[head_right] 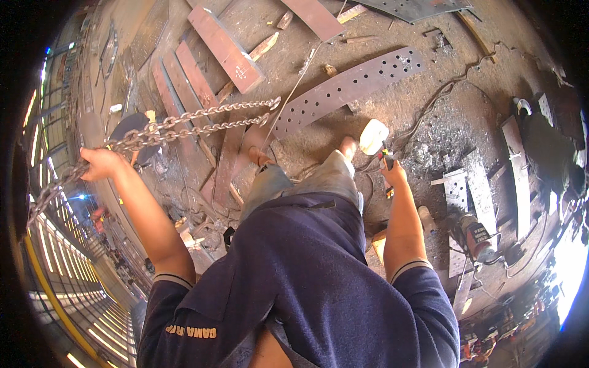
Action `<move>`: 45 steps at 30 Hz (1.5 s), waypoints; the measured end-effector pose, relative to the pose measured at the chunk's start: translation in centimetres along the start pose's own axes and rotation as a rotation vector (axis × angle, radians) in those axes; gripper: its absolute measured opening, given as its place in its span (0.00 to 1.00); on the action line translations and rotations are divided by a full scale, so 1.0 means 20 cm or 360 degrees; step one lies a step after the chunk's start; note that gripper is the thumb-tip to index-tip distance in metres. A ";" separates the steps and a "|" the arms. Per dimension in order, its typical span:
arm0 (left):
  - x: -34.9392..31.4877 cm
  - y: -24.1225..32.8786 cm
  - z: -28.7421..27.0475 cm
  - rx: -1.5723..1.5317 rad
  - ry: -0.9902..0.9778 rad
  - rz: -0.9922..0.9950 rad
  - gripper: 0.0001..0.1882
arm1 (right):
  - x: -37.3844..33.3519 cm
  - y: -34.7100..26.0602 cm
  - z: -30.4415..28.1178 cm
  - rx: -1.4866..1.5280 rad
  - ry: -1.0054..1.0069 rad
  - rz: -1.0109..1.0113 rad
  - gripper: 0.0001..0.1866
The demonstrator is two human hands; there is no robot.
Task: The person operates a chain hoist using a handheld remote to lift and reposition perforated metal plates on the workshop floor. The person guides the chain with one hand while holding the remote in the other, coordinating with coworkers who are welding nearby.
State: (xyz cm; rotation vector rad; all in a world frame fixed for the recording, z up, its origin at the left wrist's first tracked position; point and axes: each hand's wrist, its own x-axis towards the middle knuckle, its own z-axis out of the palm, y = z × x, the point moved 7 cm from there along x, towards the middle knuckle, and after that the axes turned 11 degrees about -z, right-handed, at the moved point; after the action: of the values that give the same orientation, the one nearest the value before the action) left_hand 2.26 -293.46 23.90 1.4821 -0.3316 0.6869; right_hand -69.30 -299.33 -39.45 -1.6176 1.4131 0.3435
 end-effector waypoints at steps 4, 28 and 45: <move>-0.04 0.01 0.14 -0.0132 -0.0018 0.0022 0.23 | -0.04 0.10 0.11 0.0092 -0.0085 0.0127 0.45; -0.08 0.07 0.75 -0.1106 -0.1321 0.0097 0.15 | -0.42 -0.79 0.69 0.0215 0.0447 0.0452 0.39; -0.34 0.27 0.56 -0.1221 -0.1639 0.0212 0.12 | -0.39 -0.80 1.02 0.0205 -0.0004 0.0306 0.43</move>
State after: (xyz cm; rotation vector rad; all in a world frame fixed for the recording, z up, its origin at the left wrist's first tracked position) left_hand -4.02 -306.06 25.16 0.9475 -1.3237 -0.1862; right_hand -50.26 -280.16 -37.51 -1.3812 1.5610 0.3577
